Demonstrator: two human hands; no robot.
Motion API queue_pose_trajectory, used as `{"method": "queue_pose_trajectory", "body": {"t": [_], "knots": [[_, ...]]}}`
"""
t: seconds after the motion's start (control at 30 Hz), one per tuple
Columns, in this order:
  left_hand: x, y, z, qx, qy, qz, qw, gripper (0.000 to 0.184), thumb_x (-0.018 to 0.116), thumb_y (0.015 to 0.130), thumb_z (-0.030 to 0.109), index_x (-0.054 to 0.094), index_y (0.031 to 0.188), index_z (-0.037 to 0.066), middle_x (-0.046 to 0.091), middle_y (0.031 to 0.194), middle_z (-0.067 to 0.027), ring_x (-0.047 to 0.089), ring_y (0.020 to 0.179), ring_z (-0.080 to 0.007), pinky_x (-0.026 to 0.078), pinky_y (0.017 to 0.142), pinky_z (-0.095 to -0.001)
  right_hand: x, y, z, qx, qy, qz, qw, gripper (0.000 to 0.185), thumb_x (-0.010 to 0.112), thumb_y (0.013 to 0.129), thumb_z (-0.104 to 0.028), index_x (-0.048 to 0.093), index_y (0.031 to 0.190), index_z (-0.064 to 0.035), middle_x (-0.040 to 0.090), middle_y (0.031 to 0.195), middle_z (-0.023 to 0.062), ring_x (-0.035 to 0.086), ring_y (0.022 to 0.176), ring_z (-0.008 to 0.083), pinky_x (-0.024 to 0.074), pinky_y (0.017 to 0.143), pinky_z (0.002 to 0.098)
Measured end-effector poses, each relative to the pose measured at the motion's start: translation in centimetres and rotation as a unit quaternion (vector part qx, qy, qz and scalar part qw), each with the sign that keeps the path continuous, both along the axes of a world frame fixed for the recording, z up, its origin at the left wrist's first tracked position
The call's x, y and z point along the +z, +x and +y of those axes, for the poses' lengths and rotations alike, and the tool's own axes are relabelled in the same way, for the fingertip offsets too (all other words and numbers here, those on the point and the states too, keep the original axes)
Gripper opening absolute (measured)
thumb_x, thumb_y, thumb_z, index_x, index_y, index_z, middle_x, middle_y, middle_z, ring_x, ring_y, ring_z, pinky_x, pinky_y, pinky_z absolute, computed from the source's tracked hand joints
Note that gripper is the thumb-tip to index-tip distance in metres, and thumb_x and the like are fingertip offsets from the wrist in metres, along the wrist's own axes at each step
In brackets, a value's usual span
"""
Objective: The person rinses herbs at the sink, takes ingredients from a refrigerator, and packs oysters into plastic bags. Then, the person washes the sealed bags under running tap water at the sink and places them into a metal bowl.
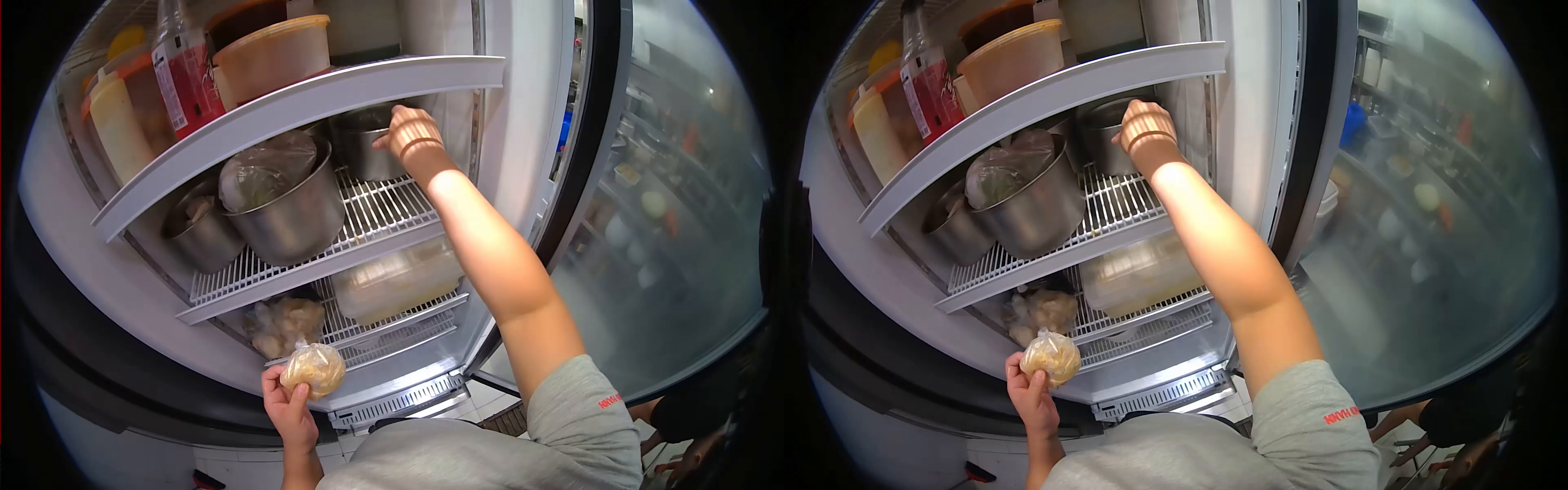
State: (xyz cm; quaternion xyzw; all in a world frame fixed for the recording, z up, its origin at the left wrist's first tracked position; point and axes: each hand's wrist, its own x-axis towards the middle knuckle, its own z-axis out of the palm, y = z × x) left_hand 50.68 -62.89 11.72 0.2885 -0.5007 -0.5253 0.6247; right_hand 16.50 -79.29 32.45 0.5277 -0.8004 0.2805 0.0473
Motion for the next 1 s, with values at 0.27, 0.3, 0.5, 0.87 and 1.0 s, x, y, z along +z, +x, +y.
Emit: {"method": "queue_pose_trajectory", "body": {"t": [0.27, 0.3, 0.5, 0.87, 1.0], "knots": [[-0.2, 0.8, 0.8, -0.001, 0.024, 0.009, 1.000, 0.040, 0.064, 0.078, 0.007, 0.043, 0.112, 0.005, 0.054, 0.102, -0.0056, 0.055, 0.094, -0.0135, 0.044, 0.084, -0.0262, -2.5, 1.8, 9.3, 0.068, -0.207, -0.122, 0.968, 0.036, 0.079, 0.066, -0.025, 0.058, 0.085, -0.0021, 0.063, 0.076, 0.0137, 0.060, 0.069, 0.0238, 0.0472, 0.066, 0.0322], [-0.1, 0.8, 0.9, 0.001, 0.026, 0.012, 1.000, 0.041, 0.064, 0.077, 0.007, 0.043, 0.112, 0.005, 0.054, 0.102, -0.0056, 0.055, 0.094, -0.0135, 0.044, 0.084, -0.0262, -2.6, 2.1, 10.3, 0.065, -0.218, -0.116, 0.967, 0.035, 0.078, 0.067, -0.025, 0.058, 0.085, -0.0019, 0.062, 0.071, 0.0142, 0.060, 0.067, 0.0258, 0.0471, 0.066, 0.0339], [0.0, 0.9, 1.1, -0.005, 0.050, 0.013, 0.999, 0.042, 0.065, 0.077, 0.007, 0.042, 0.112, 0.005, 0.054, 0.100, -0.0060, 0.055, 0.094, -0.0146, 0.045, 0.084, -0.0277, -3.8, 3.0, 13.1, 0.076, -0.283, -0.053, 0.955, 0.046, 0.080, 0.062, -0.031, 0.055, 0.090, -0.0026, 0.062, 0.078, 0.0154, 0.061, 0.072, 0.0316, 0.0479, 0.068, 0.0387], [0.1, 0.6, 1.4, 0.010, 0.084, 0.010, 0.996, 0.039, 0.065, 0.074, 0.000, 0.045, 0.107, 0.004, 0.053, 0.104, -0.0075, 0.053, 0.099, -0.0160, 0.041, 0.091, -0.0304, -6.8, 3.1, 12.8, 0.128, -0.397, -0.151, 0.896, 0.037, 0.078, 0.058, -0.012, 0.052, 0.084, -0.0040, 0.055, 0.076, 0.0103, 0.054, 0.063, 0.0271, 0.0467, 0.087, 0.0399], [-0.2, 0.3, 1.1, 0.017, 0.073, -0.016, 0.997, 0.042, 0.065, 0.077, 0.006, 0.041, 0.111, 0.005, 0.053, 0.101, -0.0068, 0.055, 0.095, -0.0158, 0.044, 0.086, -0.0289, -7.4, 3.2, 13.3, 0.142, -0.415, -0.149, 0.886, 0.034, 0.075, 0.059, -0.006, 0.052, 0.084, -0.0038, 0.055, 0.077, 0.0122, 0.055, 0.065, 0.0292, 0.0389, 0.101, 0.0437]]}}
